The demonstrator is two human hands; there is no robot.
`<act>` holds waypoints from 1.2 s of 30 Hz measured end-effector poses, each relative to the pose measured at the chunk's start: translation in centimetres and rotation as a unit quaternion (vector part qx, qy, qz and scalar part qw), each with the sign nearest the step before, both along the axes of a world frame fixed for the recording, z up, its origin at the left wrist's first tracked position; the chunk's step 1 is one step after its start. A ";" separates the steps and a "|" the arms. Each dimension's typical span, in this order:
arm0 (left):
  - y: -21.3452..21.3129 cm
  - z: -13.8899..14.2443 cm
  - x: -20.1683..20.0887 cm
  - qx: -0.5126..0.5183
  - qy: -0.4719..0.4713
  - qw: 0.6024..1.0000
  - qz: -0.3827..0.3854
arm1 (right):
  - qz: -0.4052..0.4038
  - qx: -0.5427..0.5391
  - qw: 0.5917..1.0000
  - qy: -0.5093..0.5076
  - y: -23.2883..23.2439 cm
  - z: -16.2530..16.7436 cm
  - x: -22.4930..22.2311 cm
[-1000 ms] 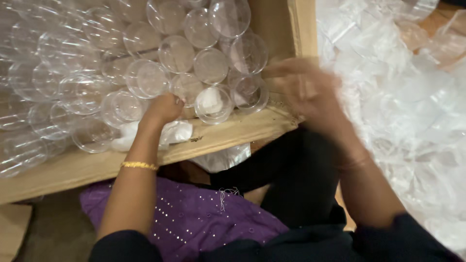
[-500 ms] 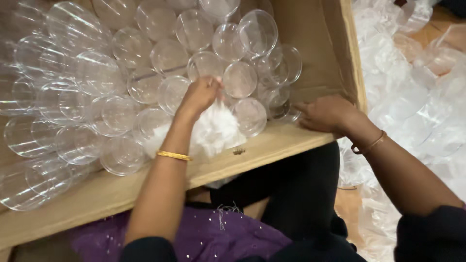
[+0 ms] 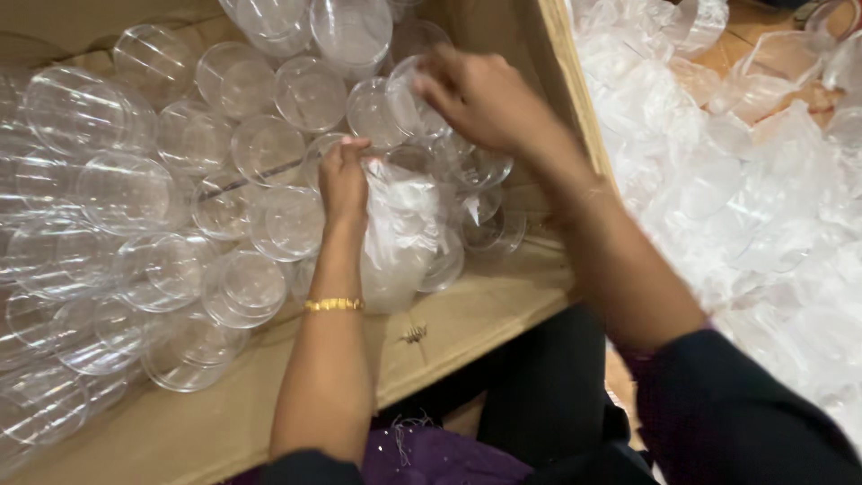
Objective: The person sits on the floor in front of a large cardboard box filled with clear plastic cups. They open plastic bags and place cups into the bags one at a time, filling each bag and setting filled bags aside.
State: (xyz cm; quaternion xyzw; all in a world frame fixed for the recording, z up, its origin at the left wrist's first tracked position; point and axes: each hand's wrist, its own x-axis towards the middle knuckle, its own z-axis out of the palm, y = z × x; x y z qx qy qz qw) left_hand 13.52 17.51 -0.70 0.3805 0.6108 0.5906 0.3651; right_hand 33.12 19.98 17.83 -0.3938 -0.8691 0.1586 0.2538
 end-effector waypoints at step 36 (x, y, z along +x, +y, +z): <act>-4.6 1.7 -2.2 0.004 -0.419 0.889 -0.182 | 0.235 -0.525 0.609 0.546 2.5 -12.6 3.1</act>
